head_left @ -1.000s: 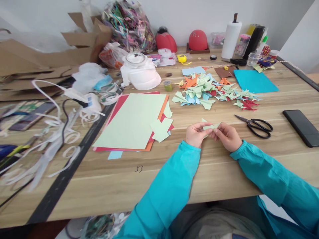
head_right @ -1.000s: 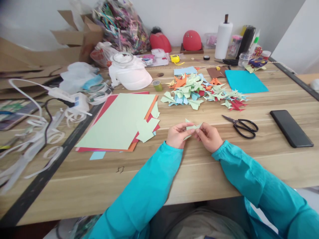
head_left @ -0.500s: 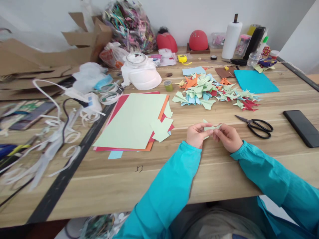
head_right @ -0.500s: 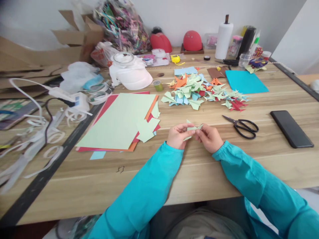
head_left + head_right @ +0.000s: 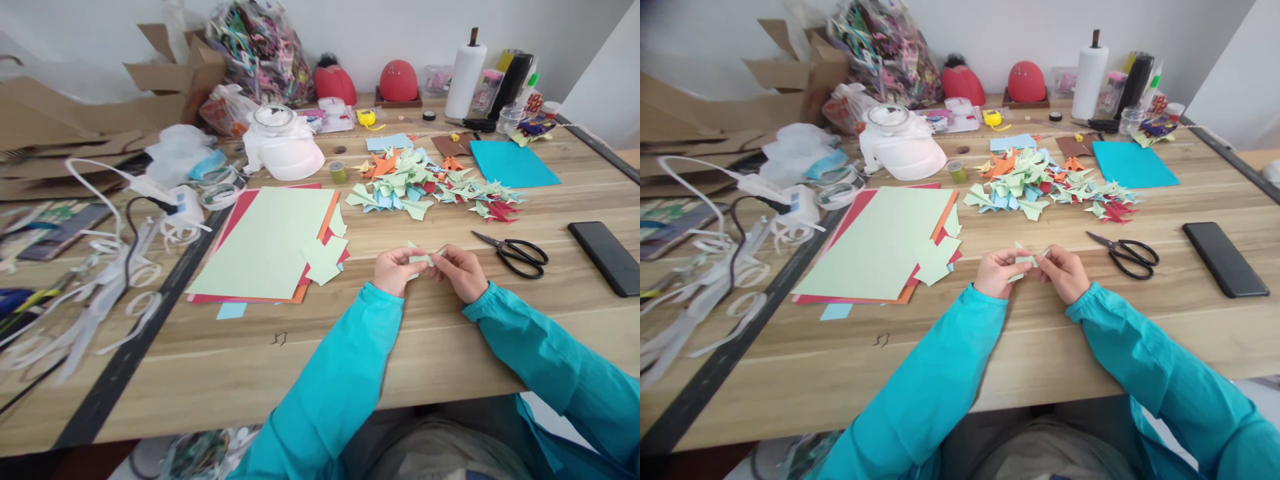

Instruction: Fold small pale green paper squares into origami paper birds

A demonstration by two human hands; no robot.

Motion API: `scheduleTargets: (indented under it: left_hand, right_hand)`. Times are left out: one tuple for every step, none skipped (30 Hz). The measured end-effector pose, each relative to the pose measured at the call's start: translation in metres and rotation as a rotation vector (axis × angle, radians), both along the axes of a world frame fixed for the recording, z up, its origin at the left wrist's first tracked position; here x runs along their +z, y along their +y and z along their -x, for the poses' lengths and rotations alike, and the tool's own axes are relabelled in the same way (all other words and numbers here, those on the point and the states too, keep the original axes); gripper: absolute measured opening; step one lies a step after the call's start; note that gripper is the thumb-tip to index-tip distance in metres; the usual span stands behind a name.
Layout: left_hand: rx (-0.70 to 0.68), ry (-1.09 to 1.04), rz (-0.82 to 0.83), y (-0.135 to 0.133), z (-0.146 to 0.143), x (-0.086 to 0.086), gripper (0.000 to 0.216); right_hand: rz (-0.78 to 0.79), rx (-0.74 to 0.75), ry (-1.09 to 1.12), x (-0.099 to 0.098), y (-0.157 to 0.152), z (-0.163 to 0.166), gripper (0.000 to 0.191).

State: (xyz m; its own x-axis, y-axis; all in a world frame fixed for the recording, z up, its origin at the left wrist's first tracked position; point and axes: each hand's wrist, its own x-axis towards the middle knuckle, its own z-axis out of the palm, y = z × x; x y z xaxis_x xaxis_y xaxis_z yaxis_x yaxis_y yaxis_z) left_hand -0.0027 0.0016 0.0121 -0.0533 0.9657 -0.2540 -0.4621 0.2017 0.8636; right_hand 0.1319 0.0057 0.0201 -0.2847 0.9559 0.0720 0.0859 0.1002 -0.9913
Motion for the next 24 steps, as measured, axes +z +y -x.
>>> scheduleTargets:
  left_hand:
    - [-0.008, 0.012, 0.000, 0.000, 0.000, -0.001, 0.031]
    - [-0.014, 0.019, -0.004, 0.001, 0.000, -0.001, 0.032]
    - [-0.015, 0.021, -0.009, 0.001, 0.000, -0.001, 0.032]
    - [-0.014, 0.020, -0.015, 0.001, 0.000, -0.002, 0.032]
    - [-0.014, 0.019, -0.017, 0.001, 0.000, -0.002, 0.032]
    - [-0.013, 0.019, -0.018, 0.001, 0.000, -0.002, 0.032]
    - [-0.011, 0.021, -0.017, 0.001, 0.000, -0.002, 0.031]
    - [-0.007, 0.023, -0.014, 0.001, 0.000, -0.002, 0.031]
    - [-0.001, 0.025, -0.012, 0.001, 0.000, -0.002, 0.030]
    - [0.006, 0.027, -0.009, 0.001, 0.000, -0.003, 0.030]
    - [0.014, 0.028, -0.007, 0.002, 0.001, -0.003, 0.030]
    - [0.020, 0.032, -0.008, 0.002, 0.000, -0.003, 0.030]
    - [0.019, 0.040, -0.012, 0.002, 0.000, -0.003, 0.031]
    - [0.015, 0.049, -0.018, 0.002, 0.000, -0.003, 0.031]
    - [0.005, 0.051, -0.022, 0.001, 0.000, -0.002, 0.031]
    - [-0.010, 0.041, -0.022, 0.001, 0.000, -0.001, 0.030]
    - [-0.027, 0.016, -0.020, 0.001, 0.000, 0.001, 0.029]
    - [-0.041, -0.023, -0.015, 0.000, 0.000, 0.002, 0.029]
    - [-0.050, -0.068, -0.009, 0.000, 0.001, 0.004, 0.030]
    - [-0.053, -0.110, -0.003, -0.001, 0.001, 0.006, 0.032]
    - [-0.051, -0.140, -0.003, -0.001, 0.001, 0.008, 0.034]
    - [-0.048, -0.156, -0.005, -0.002, 0.001, 0.009, 0.036]
    - [-0.047, -0.161, -0.010, -0.002, 0.002, 0.010, 0.039]
    - [-0.048, -0.158, -0.016, -0.002, 0.002, 0.011, 0.041]
  right_hand:
    - [0.003, -0.026, 0.021, 0.000, 0.000, 0.000, 0.031]
    - [0.004, -0.045, 0.040, 0.000, 0.001, 0.000, 0.030]
    - [0.005, -0.055, 0.055, 0.000, 0.001, 0.000, 0.030]
    - [0.008, -0.059, 0.063, 0.000, 0.001, 0.000, 0.030]
    - [0.013, -0.060, 0.067, -0.001, 0.002, 0.000, 0.031]
    - [0.020, -0.063, 0.072, -0.001, 0.003, -0.001, 0.032]
    - [0.029, -0.070, 0.079, -0.001, 0.004, -0.001, 0.034]
    - [0.039, -0.081, 0.090, -0.001, 0.005, -0.002, 0.035]
    - [0.048, -0.098, 0.104, -0.002, 0.006, -0.003, 0.035]
    - [0.056, -0.117, 0.121, -0.002, 0.008, -0.003, 0.036]
    - [0.065, -0.134, 0.137, -0.002, 0.009, -0.004, 0.036]
    - [0.074, -0.141, 0.147, -0.002, 0.009, -0.004, 0.037]
    - [0.082, -0.136, 0.146, -0.003, 0.009, -0.003, 0.037]
    - [0.086, -0.118, 0.135, -0.003, 0.009, -0.003, 0.037]
    - [0.086, -0.092, 0.117, -0.003, 0.009, -0.002, 0.037]
    - [0.081, -0.067, 0.096, -0.003, 0.008, -0.001, 0.036]
    - [0.076, -0.051, 0.080, -0.002, 0.007, 0.000, 0.035]
    - [0.070, -0.051, 0.071, -0.002, 0.007, 0.000, 0.035]
    - [0.066, -0.066, 0.073, -0.002, 0.007, 0.000, 0.034]
    - [0.064, -0.093, 0.084, -0.003, 0.007, 0.000, 0.033]
    - [0.067, -0.122, 0.100, -0.003, 0.008, 0.000, 0.032]
    - [0.070, -0.153, 0.119, -0.003, 0.009, -0.001, 0.031]
    - [0.077, -0.180, 0.141, -0.004, 0.010, -0.001, 0.029]
    - [0.085, -0.204, 0.165, -0.005, 0.011, -0.002, 0.028]
